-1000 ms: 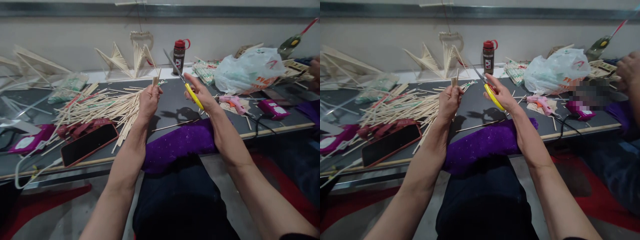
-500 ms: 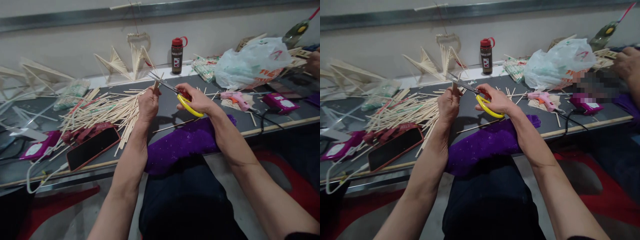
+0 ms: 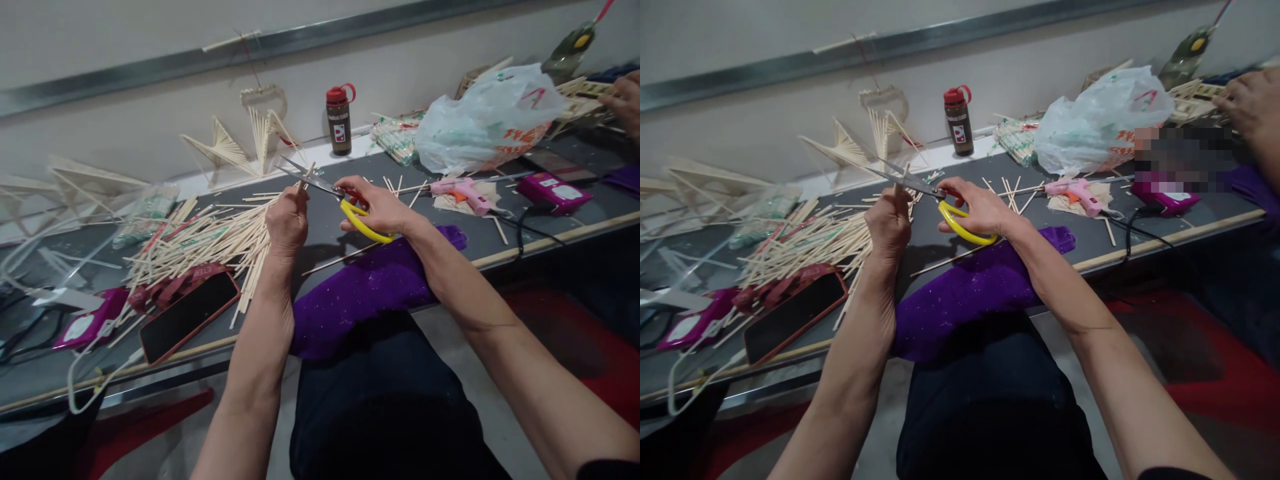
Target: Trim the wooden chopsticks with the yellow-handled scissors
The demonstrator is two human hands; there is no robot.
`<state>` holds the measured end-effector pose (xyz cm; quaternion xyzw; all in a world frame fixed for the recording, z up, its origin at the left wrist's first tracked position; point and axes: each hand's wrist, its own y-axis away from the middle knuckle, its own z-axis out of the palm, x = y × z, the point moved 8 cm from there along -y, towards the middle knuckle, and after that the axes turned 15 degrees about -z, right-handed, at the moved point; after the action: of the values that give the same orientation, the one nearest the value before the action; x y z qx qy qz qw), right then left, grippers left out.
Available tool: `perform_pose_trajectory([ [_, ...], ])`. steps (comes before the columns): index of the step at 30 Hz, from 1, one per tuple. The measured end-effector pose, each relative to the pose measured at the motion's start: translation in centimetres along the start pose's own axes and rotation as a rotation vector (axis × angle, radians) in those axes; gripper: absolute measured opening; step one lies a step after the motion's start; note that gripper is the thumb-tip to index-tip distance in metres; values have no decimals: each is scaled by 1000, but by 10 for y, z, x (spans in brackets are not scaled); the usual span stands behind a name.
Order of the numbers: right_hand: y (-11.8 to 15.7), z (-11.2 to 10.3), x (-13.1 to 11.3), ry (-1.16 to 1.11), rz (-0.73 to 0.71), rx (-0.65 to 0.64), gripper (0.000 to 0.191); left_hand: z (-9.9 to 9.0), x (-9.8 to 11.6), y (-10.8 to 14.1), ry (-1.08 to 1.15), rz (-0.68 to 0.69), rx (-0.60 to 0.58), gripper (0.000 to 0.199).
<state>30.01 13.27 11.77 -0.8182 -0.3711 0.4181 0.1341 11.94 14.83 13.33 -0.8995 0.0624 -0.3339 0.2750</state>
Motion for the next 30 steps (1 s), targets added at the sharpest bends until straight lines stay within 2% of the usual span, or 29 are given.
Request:
perform_pose_trajectory([
  [6,0,-1,0,20,-46,-14,68,4,4,2,57,110,-28,41],
  [10,0,-2,2,9,-51,-8,67,4,7,3,81,122,-47,49],
  [15,1,-1,6,-20,-33,-10,66,6,8,5,140,107,-99,51],
  [21,0,-2,5,-57,-48,-32,66,15,-1,3,263,32,-244,50],
  [25,1,-1,10,-70,-37,-38,61,21,-4,3,249,23,-304,52],
  [30,1,3,18,-94,-20,-40,54,25,-3,4,197,25,-324,53],
])
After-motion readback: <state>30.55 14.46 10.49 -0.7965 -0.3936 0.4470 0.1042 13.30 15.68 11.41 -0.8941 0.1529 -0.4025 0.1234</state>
